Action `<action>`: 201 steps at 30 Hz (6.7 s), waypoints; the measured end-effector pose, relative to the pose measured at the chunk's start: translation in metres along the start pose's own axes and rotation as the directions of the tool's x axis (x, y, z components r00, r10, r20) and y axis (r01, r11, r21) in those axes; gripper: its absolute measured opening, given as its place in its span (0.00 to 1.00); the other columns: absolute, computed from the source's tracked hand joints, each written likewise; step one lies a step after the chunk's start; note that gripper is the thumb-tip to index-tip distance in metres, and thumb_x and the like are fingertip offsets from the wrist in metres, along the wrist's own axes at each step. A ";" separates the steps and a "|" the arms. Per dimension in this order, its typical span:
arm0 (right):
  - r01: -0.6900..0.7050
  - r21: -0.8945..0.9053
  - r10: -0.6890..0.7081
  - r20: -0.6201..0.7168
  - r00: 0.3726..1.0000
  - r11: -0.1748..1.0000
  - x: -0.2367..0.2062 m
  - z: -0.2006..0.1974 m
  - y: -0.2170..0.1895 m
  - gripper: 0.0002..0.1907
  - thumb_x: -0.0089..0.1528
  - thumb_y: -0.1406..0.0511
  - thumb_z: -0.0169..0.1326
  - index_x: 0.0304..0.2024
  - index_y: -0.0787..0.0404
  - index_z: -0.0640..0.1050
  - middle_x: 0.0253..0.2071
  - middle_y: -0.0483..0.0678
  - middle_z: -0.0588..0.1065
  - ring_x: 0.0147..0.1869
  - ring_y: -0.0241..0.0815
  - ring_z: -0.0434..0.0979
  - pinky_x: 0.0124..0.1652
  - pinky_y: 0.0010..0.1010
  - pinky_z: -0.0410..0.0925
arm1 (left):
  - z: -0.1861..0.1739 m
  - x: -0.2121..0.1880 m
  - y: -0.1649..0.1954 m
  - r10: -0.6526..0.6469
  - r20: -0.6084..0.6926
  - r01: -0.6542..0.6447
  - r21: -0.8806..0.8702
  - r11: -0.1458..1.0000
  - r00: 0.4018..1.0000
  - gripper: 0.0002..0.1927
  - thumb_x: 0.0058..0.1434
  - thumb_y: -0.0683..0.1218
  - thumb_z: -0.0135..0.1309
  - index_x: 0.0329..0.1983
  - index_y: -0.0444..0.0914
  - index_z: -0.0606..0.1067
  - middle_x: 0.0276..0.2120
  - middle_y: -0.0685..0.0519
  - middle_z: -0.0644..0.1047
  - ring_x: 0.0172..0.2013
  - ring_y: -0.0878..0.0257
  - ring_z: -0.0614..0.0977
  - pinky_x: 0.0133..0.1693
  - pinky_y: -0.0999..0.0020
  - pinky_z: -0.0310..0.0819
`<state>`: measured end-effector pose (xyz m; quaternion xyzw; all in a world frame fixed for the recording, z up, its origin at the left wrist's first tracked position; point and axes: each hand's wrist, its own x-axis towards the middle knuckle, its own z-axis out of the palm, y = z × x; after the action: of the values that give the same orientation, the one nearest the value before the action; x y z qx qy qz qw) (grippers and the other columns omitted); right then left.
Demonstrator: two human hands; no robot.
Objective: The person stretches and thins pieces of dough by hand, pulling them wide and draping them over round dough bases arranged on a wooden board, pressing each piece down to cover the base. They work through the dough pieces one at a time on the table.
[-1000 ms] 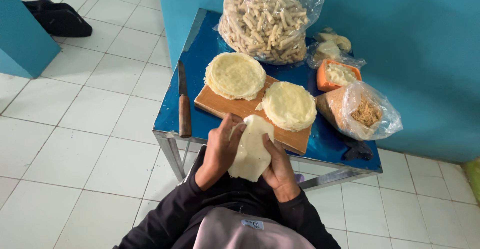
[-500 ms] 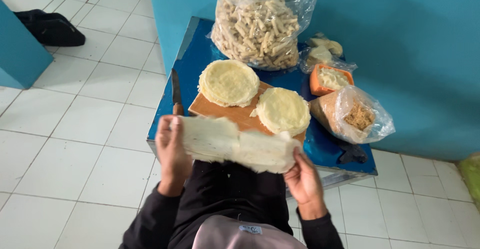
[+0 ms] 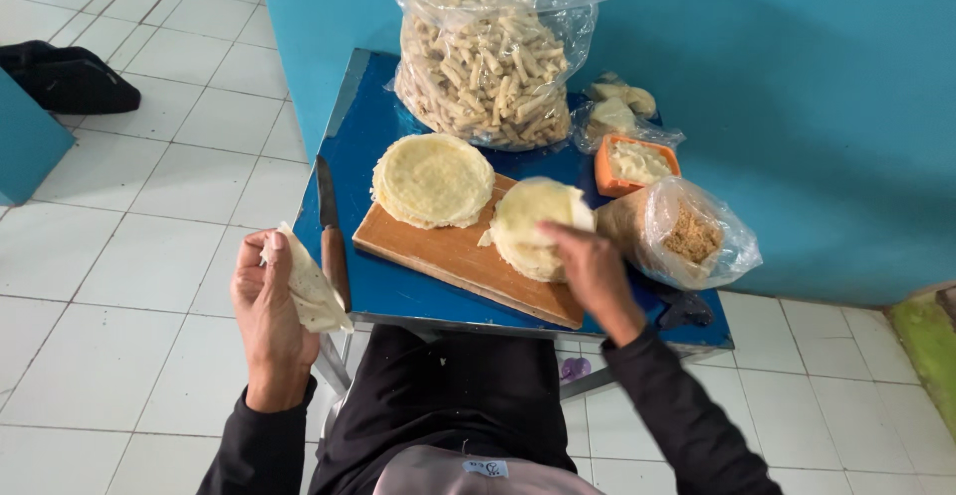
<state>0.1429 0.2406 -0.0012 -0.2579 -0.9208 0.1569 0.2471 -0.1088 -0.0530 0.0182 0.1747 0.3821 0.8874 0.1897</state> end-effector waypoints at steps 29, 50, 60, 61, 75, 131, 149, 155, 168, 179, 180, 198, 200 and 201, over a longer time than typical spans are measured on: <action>-0.346 0.897 0.056 0.345 0.937 0.275 0.020 -0.061 0.007 0.26 0.63 0.63 0.63 0.61 0.67 0.73 0.50 0.45 0.78 0.49 0.34 0.77 0.45 0.26 0.70 | 0.192 0.026 -0.081 -0.229 0.789 0.150 0.174 0.973 0.570 0.09 0.75 0.41 0.49 0.53 0.32 0.76 0.40 0.51 0.80 0.40 0.67 0.79 0.42 0.71 0.76; -0.125 0.073 0.139 -0.240 0.961 0.989 0.033 -0.016 0.016 0.08 0.62 0.66 0.61 0.41 0.63 0.80 0.32 0.55 0.79 0.35 0.47 0.81 0.35 0.36 0.70 | 0.169 0.040 -0.153 -0.045 0.589 -0.507 0.730 0.459 0.807 0.26 0.57 0.37 0.57 0.59 0.43 0.71 0.47 0.45 0.78 0.39 0.40 0.81 0.36 0.48 0.75; 0.365 0.132 -0.357 -0.080 0.931 0.922 0.077 0.039 -0.090 0.26 0.59 0.65 0.63 0.59 0.62 0.76 0.60 0.57 0.73 0.62 0.58 0.73 0.58 0.42 0.68 | 0.070 0.078 -0.115 0.477 0.434 -0.570 0.801 0.185 0.764 0.19 0.62 0.32 0.46 0.58 0.31 0.70 0.51 0.37 0.73 0.48 0.40 0.77 0.49 0.52 0.73; 0.448 0.140 -0.444 -0.059 0.894 0.883 0.082 0.049 -0.099 0.31 0.57 0.60 0.66 0.60 0.64 0.75 0.61 0.61 0.70 0.63 0.60 0.71 0.58 0.44 0.66 | 0.060 0.084 -0.113 0.466 0.416 -0.566 0.786 0.247 0.781 0.18 0.65 0.32 0.44 0.58 0.30 0.69 0.51 0.37 0.73 0.49 0.41 0.78 0.50 0.54 0.74; -0.106 0.610 0.137 -0.005 0.990 0.785 0.131 0.033 -0.087 0.20 0.71 0.56 0.54 0.33 0.66 0.76 0.22 0.39 0.61 0.28 0.30 0.55 0.26 0.29 0.52 | 0.051 0.073 -0.117 0.264 0.319 -0.406 0.813 0.418 0.910 0.13 0.71 0.42 0.49 0.57 0.34 0.74 0.47 0.40 0.80 0.47 0.51 0.82 0.46 0.60 0.76; 0.326 0.301 -0.281 -0.185 0.942 0.896 0.034 0.030 -0.146 0.07 0.65 0.69 0.60 0.44 0.62 0.78 0.53 0.47 0.81 0.51 0.46 0.85 0.45 0.32 0.77 | 0.052 0.018 -0.066 -0.176 0.412 0.159 0.076 0.984 0.894 0.33 0.65 0.43 0.60 0.70 0.29 0.63 0.60 0.47 0.75 0.59 0.62 0.77 0.57 0.67 0.73; 0.151 0.593 -0.179 -0.011 0.984 0.791 0.044 0.015 -0.135 0.04 0.65 0.71 0.56 0.42 0.65 0.80 0.49 0.48 0.81 0.48 0.38 0.84 0.43 0.28 0.77 | 0.053 0.025 -0.068 -0.200 0.368 0.164 0.126 0.978 0.908 0.35 0.63 0.42 0.61 0.70 0.30 0.62 0.60 0.46 0.76 0.59 0.61 0.78 0.56 0.67 0.75; 0.173 0.541 -0.160 -0.072 0.985 0.823 0.042 0.021 -0.143 0.04 0.65 0.69 0.59 0.39 0.65 0.79 0.45 0.46 0.80 0.45 0.35 0.83 0.42 0.26 0.77 | 0.056 0.025 -0.068 -0.200 0.359 0.154 0.153 0.976 0.912 0.35 0.63 0.41 0.61 0.70 0.29 0.62 0.57 0.45 0.78 0.55 0.61 0.80 0.52 0.67 0.77; -0.292 0.922 0.072 0.283 0.956 0.255 0.042 0.055 -0.097 0.09 0.69 0.65 0.54 0.45 0.66 0.78 0.40 0.40 0.74 0.43 0.28 0.72 0.46 0.22 0.67 | 0.051 0.022 -0.072 -0.154 0.388 0.077 0.208 0.975 0.909 0.30 0.65 0.35 0.48 0.72 0.28 0.60 0.60 0.47 0.75 0.60 0.62 0.76 0.60 0.67 0.70; -0.101 0.775 0.035 0.101 0.994 0.624 0.034 0.044 -0.125 0.09 0.70 0.62 0.56 0.44 0.63 0.76 0.35 0.37 0.72 0.37 0.26 0.68 0.38 0.21 0.65 | 0.062 0.012 -0.070 -0.128 0.335 -0.017 0.398 0.917 0.934 0.33 0.65 0.41 0.56 0.72 0.31 0.60 0.51 0.48 0.80 0.48 0.67 0.81 0.45 0.72 0.79; -0.058 0.730 0.023 0.058 0.998 0.681 0.037 0.043 -0.127 0.09 0.68 0.62 0.56 0.44 0.63 0.76 0.34 0.37 0.73 0.37 0.26 0.70 0.38 0.21 0.67 | 0.061 0.010 -0.071 -0.132 0.322 -0.024 0.440 0.898 0.938 0.33 0.64 0.40 0.56 0.71 0.31 0.60 0.51 0.47 0.80 0.47 0.67 0.82 0.44 0.72 0.79; -0.306 0.941 0.105 0.292 0.951 0.148 0.034 0.068 -0.105 0.06 0.67 0.66 0.58 0.41 0.64 0.80 0.32 0.40 0.74 0.35 0.27 0.71 0.35 0.20 0.69 | 0.069 0.008 -0.064 -0.113 0.371 -0.039 0.379 0.925 0.922 0.26 0.70 0.42 0.52 0.68 0.30 0.62 0.48 0.47 0.82 0.45 0.69 0.81 0.43 0.74 0.78; -0.312 0.943 0.128 0.297 0.946 0.114 0.032 0.068 -0.102 0.05 0.67 0.66 0.56 0.41 0.62 0.79 0.32 0.39 0.73 0.34 0.28 0.71 0.35 0.21 0.70 | 0.065 0.010 -0.068 -0.133 0.369 -0.035 0.416 0.909 0.920 0.26 0.70 0.42 0.51 0.69 0.31 0.62 0.47 0.48 0.81 0.43 0.69 0.81 0.42 0.74 0.77; -0.325 0.943 0.145 0.313 0.939 0.071 0.031 0.069 -0.101 0.05 0.67 0.65 0.55 0.41 0.61 0.77 0.31 0.39 0.73 0.33 0.28 0.71 0.33 0.22 0.70 | 0.063 0.010 -0.071 -0.142 0.365 -0.033 0.433 0.901 0.920 0.25 0.71 0.43 0.50 0.69 0.31 0.62 0.47 0.48 0.81 0.43 0.69 0.81 0.41 0.74 0.77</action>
<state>0.0429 0.1643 -0.0048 -0.1623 -0.5422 0.7813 0.2630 -0.0746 0.0353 0.0073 0.3733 0.5284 0.7226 0.2435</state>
